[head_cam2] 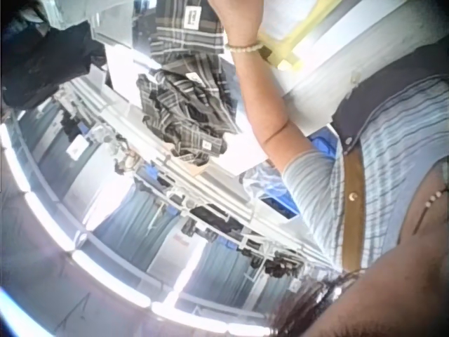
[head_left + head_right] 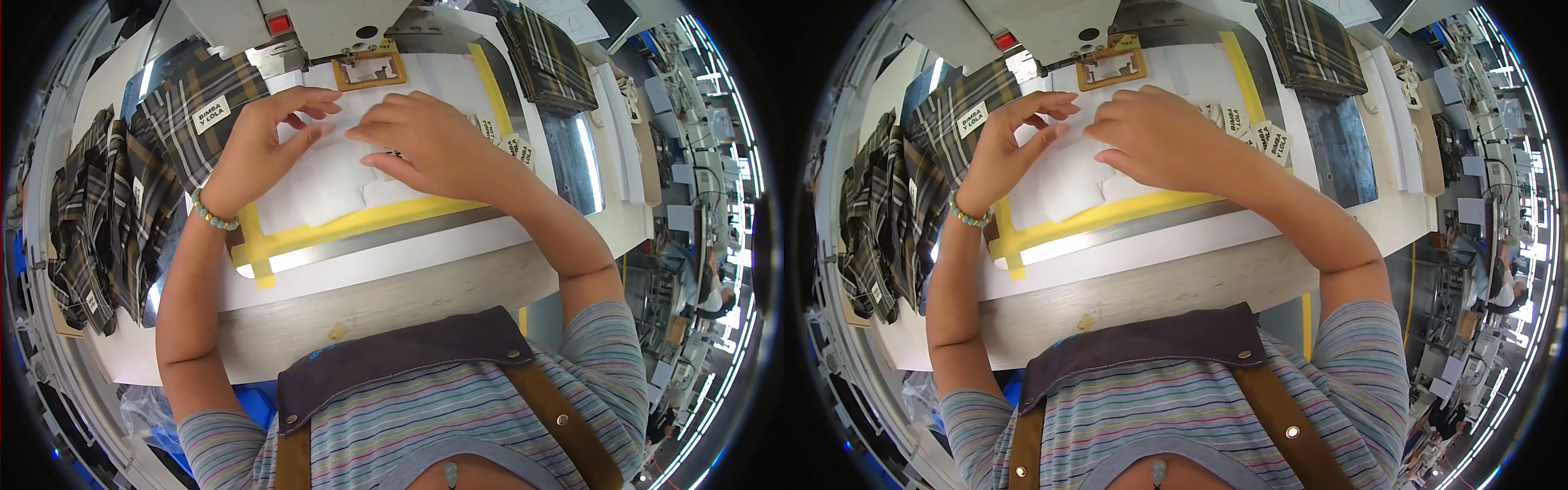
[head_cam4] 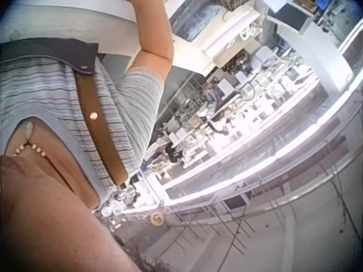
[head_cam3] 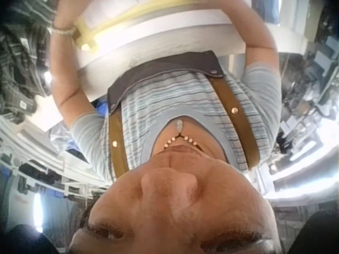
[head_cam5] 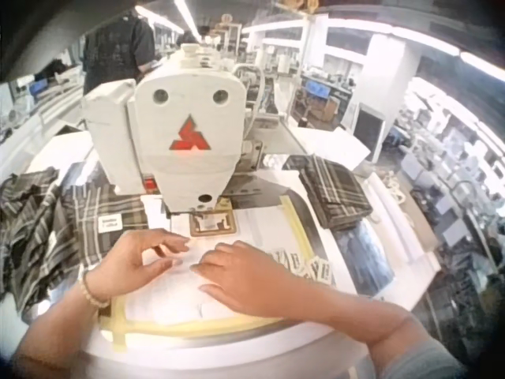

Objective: The person repeatedly picks up plaid fabric pieces and white rectangular labels from a workbench. They place each label onto a fabric piece and feed it into a sewing machine to attach it. After sewing, the person removes the finished item and places it into a growing stack on the left side of the table.

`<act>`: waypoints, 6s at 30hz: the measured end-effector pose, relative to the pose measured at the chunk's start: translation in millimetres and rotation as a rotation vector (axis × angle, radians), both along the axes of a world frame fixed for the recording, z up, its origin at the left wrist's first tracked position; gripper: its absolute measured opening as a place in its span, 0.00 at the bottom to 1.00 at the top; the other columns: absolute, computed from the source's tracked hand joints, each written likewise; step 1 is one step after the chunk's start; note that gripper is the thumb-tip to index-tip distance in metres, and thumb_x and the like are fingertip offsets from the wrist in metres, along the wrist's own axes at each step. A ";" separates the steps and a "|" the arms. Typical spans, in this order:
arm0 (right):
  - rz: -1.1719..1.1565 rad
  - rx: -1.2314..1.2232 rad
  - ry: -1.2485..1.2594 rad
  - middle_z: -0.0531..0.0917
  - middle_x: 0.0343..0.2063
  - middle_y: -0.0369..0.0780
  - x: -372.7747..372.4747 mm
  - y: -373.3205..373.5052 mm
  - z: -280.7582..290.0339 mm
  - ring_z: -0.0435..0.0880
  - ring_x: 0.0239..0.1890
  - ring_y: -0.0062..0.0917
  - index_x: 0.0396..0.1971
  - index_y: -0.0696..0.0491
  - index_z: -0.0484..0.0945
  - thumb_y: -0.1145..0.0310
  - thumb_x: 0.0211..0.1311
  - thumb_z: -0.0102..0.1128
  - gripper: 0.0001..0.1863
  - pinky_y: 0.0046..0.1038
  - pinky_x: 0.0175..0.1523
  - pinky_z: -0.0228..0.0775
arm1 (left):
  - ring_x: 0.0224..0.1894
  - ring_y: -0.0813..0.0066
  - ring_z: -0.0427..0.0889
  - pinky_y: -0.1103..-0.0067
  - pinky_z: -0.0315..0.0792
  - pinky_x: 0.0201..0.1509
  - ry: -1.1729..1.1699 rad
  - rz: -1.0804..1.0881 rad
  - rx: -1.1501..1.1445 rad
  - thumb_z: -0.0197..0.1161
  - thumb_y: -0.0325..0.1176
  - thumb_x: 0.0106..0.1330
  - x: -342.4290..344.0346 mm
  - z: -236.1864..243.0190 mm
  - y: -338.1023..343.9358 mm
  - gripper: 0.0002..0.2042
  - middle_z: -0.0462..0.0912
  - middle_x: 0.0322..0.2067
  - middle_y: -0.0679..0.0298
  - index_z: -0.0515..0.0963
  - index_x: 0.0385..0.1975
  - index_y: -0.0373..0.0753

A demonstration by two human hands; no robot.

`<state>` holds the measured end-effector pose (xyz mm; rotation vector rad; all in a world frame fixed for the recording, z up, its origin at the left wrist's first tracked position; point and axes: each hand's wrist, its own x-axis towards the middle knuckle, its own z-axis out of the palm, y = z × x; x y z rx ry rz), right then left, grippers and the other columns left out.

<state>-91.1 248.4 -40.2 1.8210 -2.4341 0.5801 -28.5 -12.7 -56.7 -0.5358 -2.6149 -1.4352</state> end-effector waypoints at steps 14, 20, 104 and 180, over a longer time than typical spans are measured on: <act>-0.179 -0.092 -0.785 0.83 0.31 0.34 -6.1 -26.6 2.2 0.78 0.35 0.21 0.38 0.56 0.84 0.71 0.64 0.75 0.08 0.27 0.42 0.72 | 0.45 0.79 0.85 0.79 0.78 0.50 -0.159 -0.016 0.223 0.68 0.32 0.75 -7.2 -13.5 -4.3 0.13 0.92 0.42 0.64 0.86 0.54 0.35; -0.312 -0.149 -0.847 0.88 0.30 0.33 -14.6 -20.1 7.2 0.76 0.31 0.14 0.41 0.57 0.90 0.68 0.68 0.74 0.09 0.23 0.39 0.70 | 0.38 0.82 0.78 0.81 0.76 0.48 -0.152 -0.051 0.183 0.74 0.34 0.72 0.3 -4.4 7.8 0.14 0.90 0.39 0.66 0.86 0.53 0.35; -0.273 0.091 0.061 0.69 0.74 0.52 -33.8 35.9 -22.3 0.62 0.78 0.48 0.69 0.52 0.77 0.47 0.81 0.54 0.29 0.49 0.81 0.53 | 0.83 0.35 0.46 0.47 0.42 0.84 0.187 0.012 -0.797 0.51 0.64 0.79 -2.2 -19.4 62.6 0.42 0.52 0.82 0.44 0.56 0.83 0.41; -0.301 -0.132 0.460 0.87 0.37 0.36 -56.0 90.3 5.2 0.86 0.42 0.30 0.32 0.55 0.85 0.75 0.57 0.69 0.04 0.33 0.45 0.79 | 0.40 0.65 0.84 0.71 0.78 0.44 0.757 0.120 -0.708 0.67 0.25 0.55 -28.9 -10.9 80.9 0.08 0.85 0.36 0.64 0.82 0.35 0.38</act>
